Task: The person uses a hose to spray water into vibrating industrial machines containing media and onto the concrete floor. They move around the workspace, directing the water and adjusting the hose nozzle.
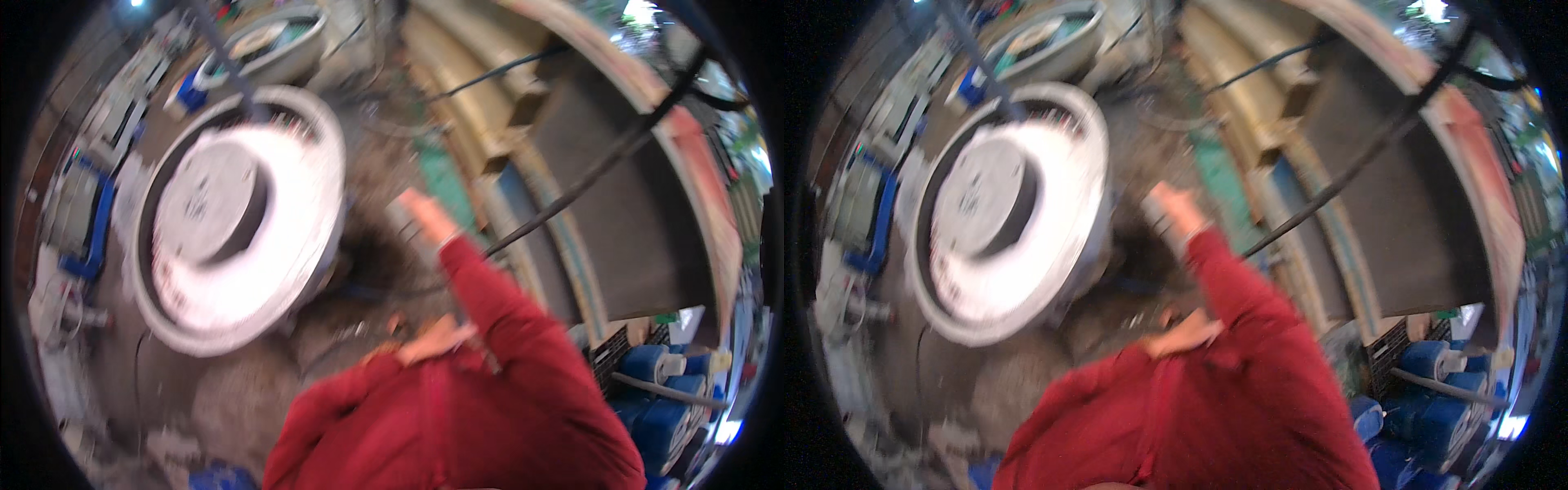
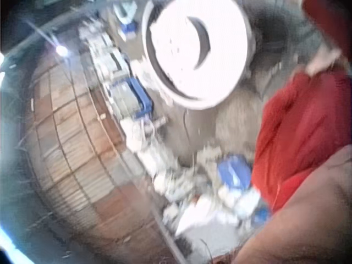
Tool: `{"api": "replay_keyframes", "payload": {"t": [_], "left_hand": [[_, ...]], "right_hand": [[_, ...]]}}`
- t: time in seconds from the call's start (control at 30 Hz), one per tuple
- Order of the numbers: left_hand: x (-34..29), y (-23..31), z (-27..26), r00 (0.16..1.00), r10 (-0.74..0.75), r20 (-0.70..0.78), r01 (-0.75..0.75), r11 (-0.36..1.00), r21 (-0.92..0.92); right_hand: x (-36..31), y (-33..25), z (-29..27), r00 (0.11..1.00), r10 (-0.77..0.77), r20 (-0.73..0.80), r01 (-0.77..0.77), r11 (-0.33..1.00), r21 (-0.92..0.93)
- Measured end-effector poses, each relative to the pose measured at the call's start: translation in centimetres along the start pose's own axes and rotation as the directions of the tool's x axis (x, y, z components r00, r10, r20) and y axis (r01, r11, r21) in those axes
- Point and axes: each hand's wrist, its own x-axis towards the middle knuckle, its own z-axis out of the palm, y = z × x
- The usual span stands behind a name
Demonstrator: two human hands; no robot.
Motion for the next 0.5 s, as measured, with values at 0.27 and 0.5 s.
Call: {"api": "replay_keyframes", "payload": {"t": [0.27, 0.5], "left_hand": [[4.9, -1.5, -3.8, 0.995, -0.061, -0.082, 0.028, 0.935, -0.354], [7.0, -0.7, -9.4, 0.985, -0.067, -0.159, -0.020, 0.869, -0.495]], "right_hand": [[4.9, -3.1, -0.9, 0.934, 0.353, 0.054, -0.355, 0.933, 0.062], [12.1, -4.0, 2.8, 0.870, 0.388, 0.306, -0.426, 0.903, 0.066]]}}
